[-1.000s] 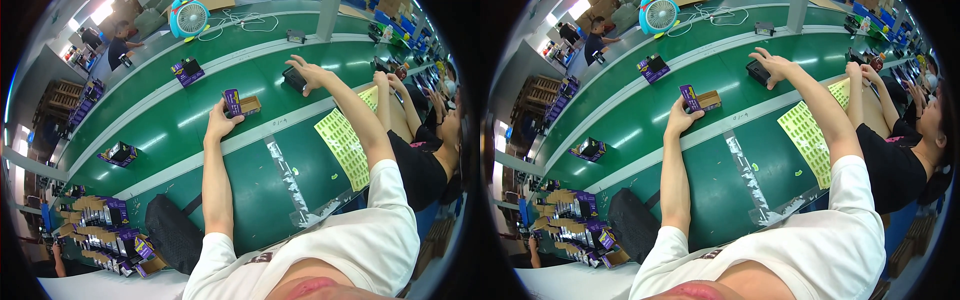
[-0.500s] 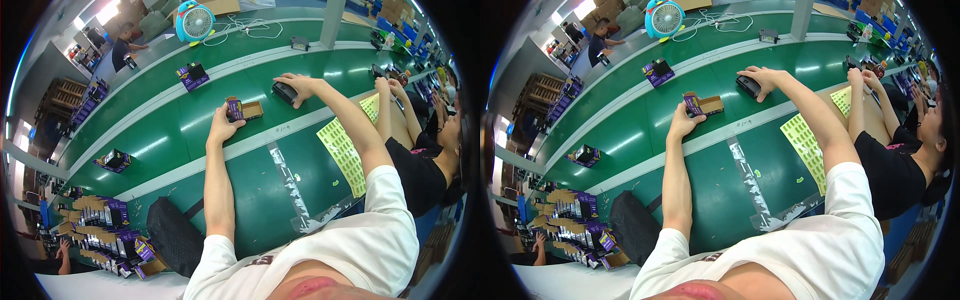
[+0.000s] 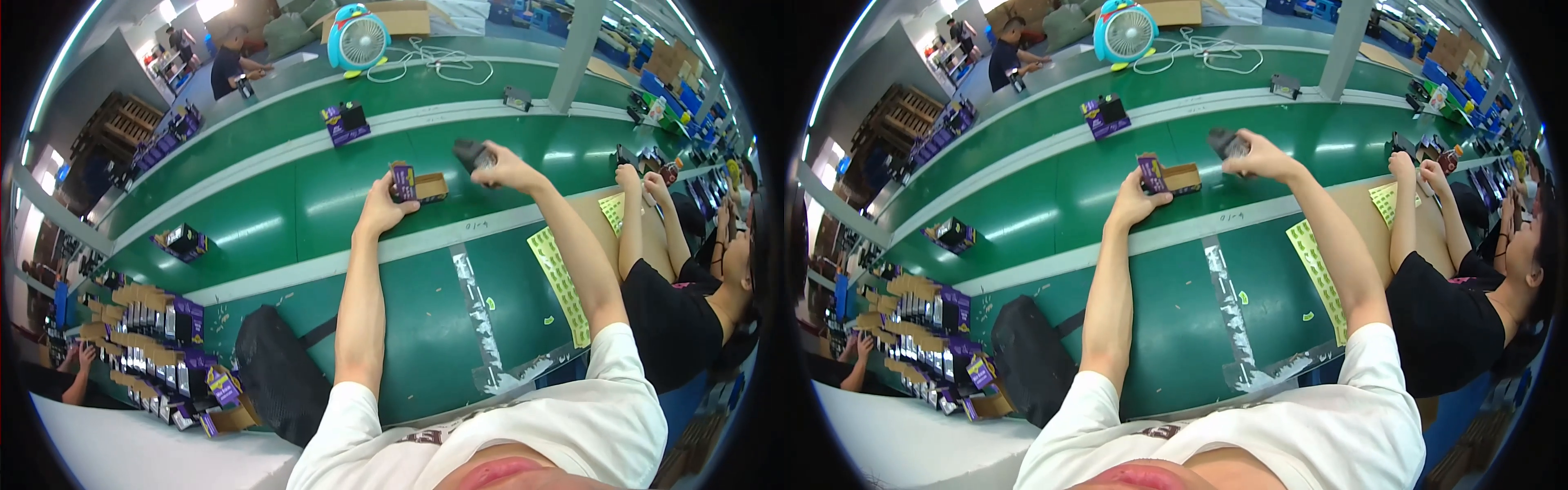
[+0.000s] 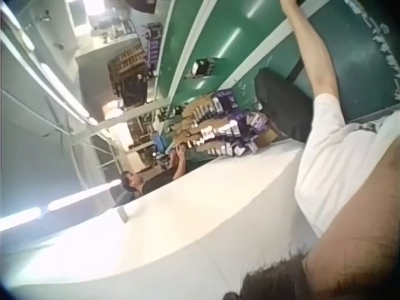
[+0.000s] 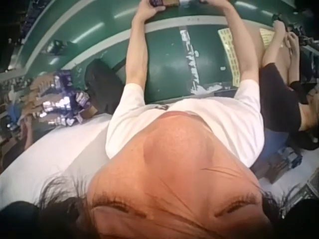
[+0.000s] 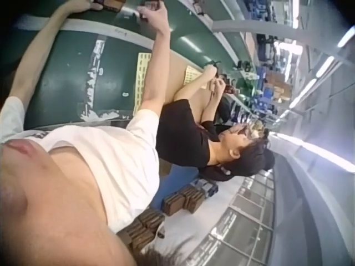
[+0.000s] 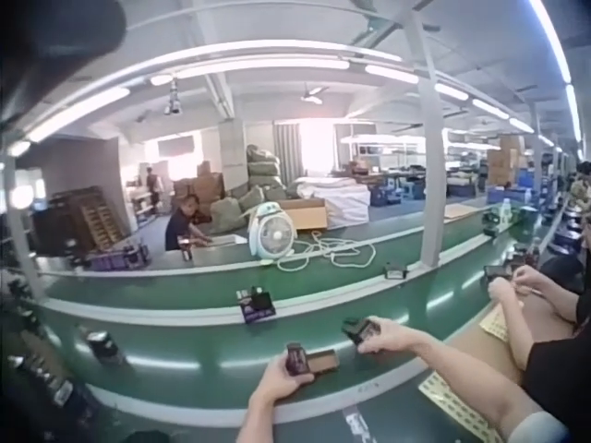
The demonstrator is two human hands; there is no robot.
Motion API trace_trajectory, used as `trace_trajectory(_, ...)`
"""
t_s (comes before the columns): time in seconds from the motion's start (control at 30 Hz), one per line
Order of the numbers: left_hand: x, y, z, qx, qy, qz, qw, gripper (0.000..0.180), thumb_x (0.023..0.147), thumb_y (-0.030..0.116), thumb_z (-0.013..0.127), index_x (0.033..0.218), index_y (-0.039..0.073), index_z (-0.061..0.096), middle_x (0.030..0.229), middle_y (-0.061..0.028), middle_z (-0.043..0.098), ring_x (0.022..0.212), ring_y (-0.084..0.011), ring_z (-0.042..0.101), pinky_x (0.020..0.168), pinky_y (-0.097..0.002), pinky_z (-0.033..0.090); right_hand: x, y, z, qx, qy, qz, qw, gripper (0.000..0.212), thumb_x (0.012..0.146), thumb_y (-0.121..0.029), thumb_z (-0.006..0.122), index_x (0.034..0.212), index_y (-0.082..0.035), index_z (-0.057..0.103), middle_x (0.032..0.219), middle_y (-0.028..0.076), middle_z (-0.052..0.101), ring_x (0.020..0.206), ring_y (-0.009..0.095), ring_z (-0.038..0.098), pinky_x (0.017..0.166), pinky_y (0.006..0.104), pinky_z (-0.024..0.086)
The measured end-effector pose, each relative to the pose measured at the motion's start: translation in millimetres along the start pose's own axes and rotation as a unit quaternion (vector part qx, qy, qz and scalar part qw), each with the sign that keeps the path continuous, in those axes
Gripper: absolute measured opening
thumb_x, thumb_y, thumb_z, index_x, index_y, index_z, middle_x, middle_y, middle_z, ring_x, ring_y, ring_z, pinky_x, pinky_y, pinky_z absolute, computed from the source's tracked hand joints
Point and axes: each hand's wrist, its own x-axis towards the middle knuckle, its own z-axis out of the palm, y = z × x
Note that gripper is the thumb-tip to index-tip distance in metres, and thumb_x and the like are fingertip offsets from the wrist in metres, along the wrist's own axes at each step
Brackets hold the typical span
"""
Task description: Packaging products into small cardboard boxes at an assembly line workstation.
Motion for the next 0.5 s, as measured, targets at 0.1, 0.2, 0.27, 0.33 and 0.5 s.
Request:
trace_trajectory(0.1, 0, 10, 0, -0.032, -0.047, -0.007, 0.998, 0.051, 0.064, -0.004, 0.080, 0.112, 0.005, 0.064, 0.086, -0.0081, 0.067, 0.077, -0.0216, 0.062, 0.079, -0.0333, 0.051, -8, -7, 4, 0.443, -0.020, -0.071, 0.893, 0.081, 0.070, -0.021, 0.077, 0.140, 0.001, 0.043, 0.103, 0.012, 0.065, 0.078, 0.021, 0.062, 0.060, 0.0249, 0.049)
trace_trajectory(0.2, 9, -6, -4, -0.021, -0.044, 0.009, 0.999, 0.050, 0.064, -0.004, 0.080, 0.111, 0.005, 0.064, 0.084, -0.0075, 0.067, 0.075, -0.0209, 0.061, 0.077, -0.0322, 0.050, -4, -22, 16, 0.441, -0.044, -0.103, 0.891, 0.075, 0.071, -0.016, 0.074, 0.138, 0.001, 0.044, 0.101, 0.011, 0.064, 0.076, 0.019, 0.061, 0.057, 0.0219, 0.046)
trace_trajectory(0.27, 7, -23, -9, -0.009, -0.040, 0.017, 0.999, 0.049, 0.064, -0.004, 0.080, 0.109, 0.005, 0.064, 0.082, -0.0068, 0.067, 0.073, -0.0203, 0.060, 0.076, -0.0311, 0.050, 0, -28, 30, 0.441, -0.074, -0.129, 0.885, 0.069, 0.073, -0.010, 0.072, 0.136, 0.001, 0.046, 0.099, 0.011, 0.063, 0.075, 0.016, 0.060, 0.054, 0.0190, 0.043)
trace_trajectory(0.33, -4, -26, -7, -0.002, -0.042, 0.002, 0.999, 0.049, 0.064, -0.004, 0.080, 0.109, 0.005, 0.064, 0.083, -0.0071, 0.068, 0.073, -0.0200, 0.060, 0.075, -0.0307, 0.050, -2, -22, 42, 0.433, -0.069, -0.109, 0.892, 0.066, 0.073, -0.009, 0.071, 0.133, 0.000, 0.047, 0.097, 0.010, 0.063, 0.075, 0.014, 0.058, 0.053, 0.0191, 0.042)
trace_trajectory(0.5, 2, -4, -18, -0.004, -0.017, -0.006, 1.000, 0.049, 0.064, -0.004, 0.080, 0.110, 0.004, 0.064, 0.085, -0.0083, 0.068, 0.073, -0.0196, 0.060, 0.075, -0.0295, 0.049, 26, -26, 45, 0.390, -0.036, -0.102, 0.915, 0.057, 0.073, -0.003, 0.071, 0.127, -0.001, 0.052, 0.092, 0.008, 0.062, 0.074, 0.011, 0.054, 0.053, 0.0195, 0.042)
